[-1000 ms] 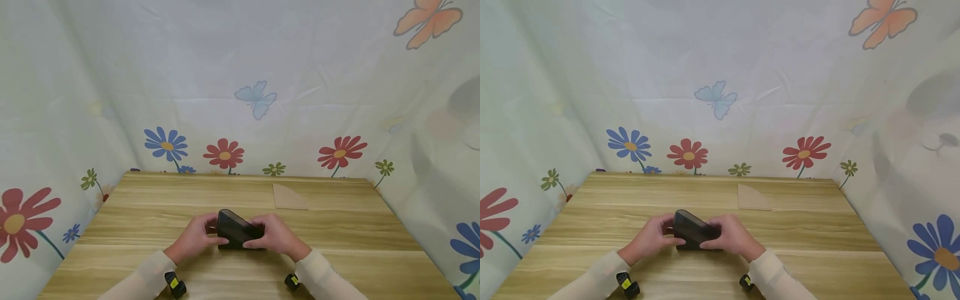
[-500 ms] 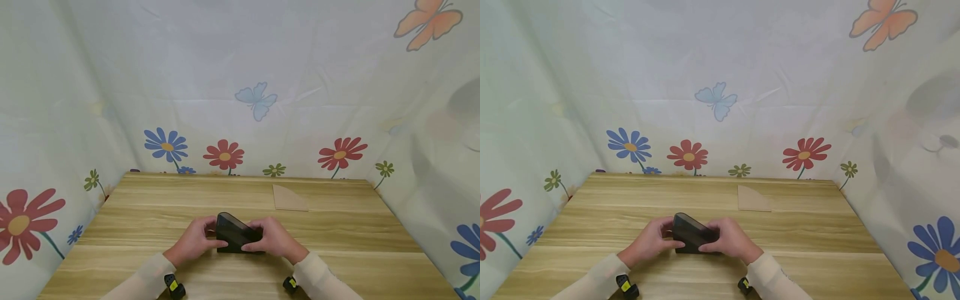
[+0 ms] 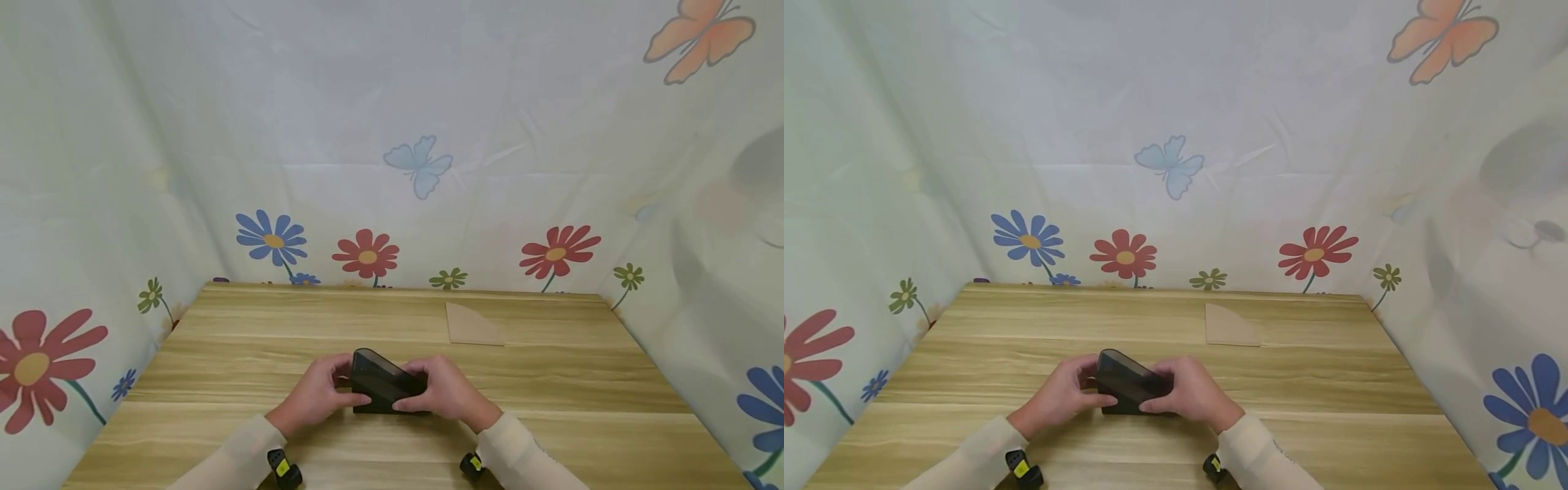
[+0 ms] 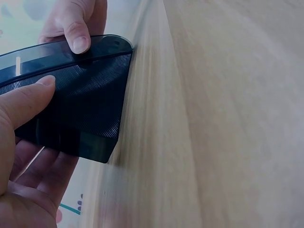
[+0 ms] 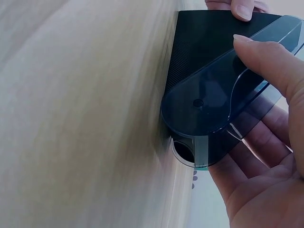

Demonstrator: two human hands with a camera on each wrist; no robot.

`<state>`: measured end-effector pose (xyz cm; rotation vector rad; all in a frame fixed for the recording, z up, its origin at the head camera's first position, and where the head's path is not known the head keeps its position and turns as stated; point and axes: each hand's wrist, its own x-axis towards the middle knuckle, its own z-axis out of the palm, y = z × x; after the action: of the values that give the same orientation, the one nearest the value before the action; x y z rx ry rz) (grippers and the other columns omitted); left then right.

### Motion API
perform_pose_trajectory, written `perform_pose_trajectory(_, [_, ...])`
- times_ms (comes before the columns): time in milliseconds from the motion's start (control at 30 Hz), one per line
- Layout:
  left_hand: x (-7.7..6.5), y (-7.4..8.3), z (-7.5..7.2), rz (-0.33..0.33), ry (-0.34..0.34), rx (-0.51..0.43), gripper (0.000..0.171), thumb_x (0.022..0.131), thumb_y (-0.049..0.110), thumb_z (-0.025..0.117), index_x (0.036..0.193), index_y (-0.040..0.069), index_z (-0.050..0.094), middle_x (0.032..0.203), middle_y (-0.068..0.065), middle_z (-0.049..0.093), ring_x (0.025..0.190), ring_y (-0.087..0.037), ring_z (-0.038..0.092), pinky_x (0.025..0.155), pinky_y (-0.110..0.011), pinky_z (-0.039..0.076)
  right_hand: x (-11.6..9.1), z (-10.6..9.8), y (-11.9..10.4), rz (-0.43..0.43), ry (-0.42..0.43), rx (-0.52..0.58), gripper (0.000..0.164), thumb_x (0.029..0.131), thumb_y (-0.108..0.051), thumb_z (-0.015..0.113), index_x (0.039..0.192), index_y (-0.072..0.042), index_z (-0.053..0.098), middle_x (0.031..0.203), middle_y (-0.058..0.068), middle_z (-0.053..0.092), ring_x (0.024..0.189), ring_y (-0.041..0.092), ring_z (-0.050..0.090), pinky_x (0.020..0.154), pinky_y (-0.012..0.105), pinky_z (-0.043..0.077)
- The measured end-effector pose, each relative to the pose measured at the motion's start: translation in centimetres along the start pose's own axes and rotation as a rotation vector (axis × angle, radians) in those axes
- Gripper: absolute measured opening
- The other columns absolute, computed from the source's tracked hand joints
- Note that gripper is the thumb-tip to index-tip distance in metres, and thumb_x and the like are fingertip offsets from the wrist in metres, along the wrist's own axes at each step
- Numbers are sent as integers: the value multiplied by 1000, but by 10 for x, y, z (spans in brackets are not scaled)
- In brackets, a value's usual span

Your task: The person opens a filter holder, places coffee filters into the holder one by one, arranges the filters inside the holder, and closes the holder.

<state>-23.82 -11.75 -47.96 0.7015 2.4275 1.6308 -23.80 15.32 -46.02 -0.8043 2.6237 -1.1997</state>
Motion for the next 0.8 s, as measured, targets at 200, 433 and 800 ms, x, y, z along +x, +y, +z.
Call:
perform_pose_trajectory(200, [0,-1,0,5,-2,-18,41,80,26,89,117,24,70,109,7,74,104,-14,71,93,-29,57,-1,1,-1,9,-1,4,35,79,-34,90,109,-22,77,98,-10,78,83,3,66,76,22,52])
perform_pose_trajectory(433, [0,-3,-1,7,-2,-15,40,81,26,89,116,24,70,109,7,74,104,-14,71,92,-25,56,0,1,-1,9,0,9,35,79,-34,90,108,-21,77,96,-10,77,83,4,65,76,23,52])
perform_pose_trajectory(800, [2,-5,-2,12,-3,17,41,79,30,90,115,26,71,107,7,74,99,-13,71,90,-23,55,4,-5,-11,18,-46,-26,47,78,-38,90,116,-16,73,104,-7,75,91,6,65,82,25,52])
